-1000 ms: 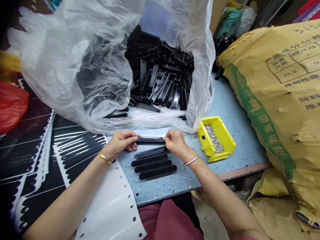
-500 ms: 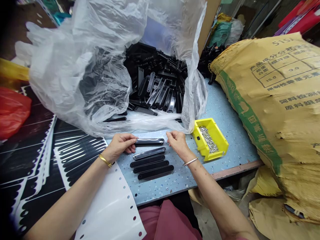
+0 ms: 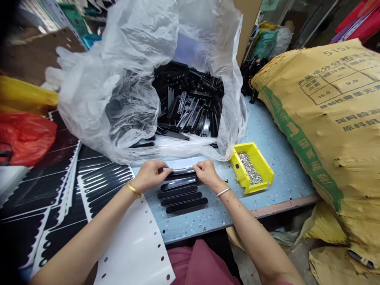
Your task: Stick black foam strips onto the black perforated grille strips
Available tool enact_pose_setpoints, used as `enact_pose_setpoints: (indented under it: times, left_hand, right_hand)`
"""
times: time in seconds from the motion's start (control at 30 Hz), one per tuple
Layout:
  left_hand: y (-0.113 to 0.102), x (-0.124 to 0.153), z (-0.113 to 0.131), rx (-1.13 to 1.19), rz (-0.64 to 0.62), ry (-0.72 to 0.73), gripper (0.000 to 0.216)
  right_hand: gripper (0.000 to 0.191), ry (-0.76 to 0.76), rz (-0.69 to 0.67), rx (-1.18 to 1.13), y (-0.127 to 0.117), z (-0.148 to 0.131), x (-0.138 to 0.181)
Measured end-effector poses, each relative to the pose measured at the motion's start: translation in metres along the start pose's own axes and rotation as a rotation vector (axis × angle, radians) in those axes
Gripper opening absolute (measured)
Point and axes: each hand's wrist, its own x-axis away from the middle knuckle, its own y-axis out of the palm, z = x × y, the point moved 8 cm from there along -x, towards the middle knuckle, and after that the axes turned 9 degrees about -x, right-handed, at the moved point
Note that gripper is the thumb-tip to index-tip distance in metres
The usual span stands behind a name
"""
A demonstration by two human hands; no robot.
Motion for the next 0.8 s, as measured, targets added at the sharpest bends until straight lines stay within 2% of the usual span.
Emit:
enact_pose_setpoints:
  times: [0.07, 0.13, 0.23, 0.33, 0.4, 0.5, 0.57, 0.63, 0.7, 0.8]
  left_hand:
    - [0.008, -0.009, 0.018, -0.051, -0.025, 0.055, 0.037]
    - [0.022, -0.016, 0.028, -0.035, -0.117, 0.086, 0.04]
    - [0.029, -0.015, 0.016, -0.02, -0.141, 0.04, 0.047]
    - [0.015, 0.002, -0.01, -0.028, -0.098, -0.004, 0.047]
    - [-0.001, 0.023, -0.027, -0.067, -0.055, -0.05, 0.041]
    - [-0.032, 0.07, -0.037, -0.194, 0.124, -0.112, 0.034]
    - [-0.046, 0.113, -0.029, -0.251, 0.291, -0.102, 0.032]
    - [-0.042, 0.155, -0.02, -0.253, 0.369, -0.049, 0.035]
    - [-0.026, 0.187, -0.021, -0.34, 0.359, -0.086, 0.046]
    - [-0.006, 0.209, -0.043, -0.473, 0.282, -0.212, 0.06]
  right_hand:
    - [0.037, -0.049, -0.003, 0.038, 0.002, -0.005, 0.0]
    - [0.037, -0.08, -0.007, 0.067, 0.004, -0.01, 0.002]
    - [0.035, -0.07, -0.019, 0.082, 0.004, -0.009, 0.006]
    - [0.03, -0.065, -0.037, 0.093, 0.001, -0.008, 0.009]
    - [0.024, -0.06, -0.047, 0.109, -0.003, -0.009, 0.01]
    - [0.019, -0.06, 0.007, 0.246, -0.015, -0.02, 0.013]
    - [0.031, -0.158, 0.079, 0.357, -0.024, -0.04, 0.022]
    - [0.053, -0.353, 0.062, 0.411, -0.02, -0.067, 0.041]
    - [0.08, -0.535, -0.077, 0.46, -0.003, -0.086, 0.064]
    - [0.101, -0.622, -0.268, 0.588, 0.022, -0.09, 0.084]
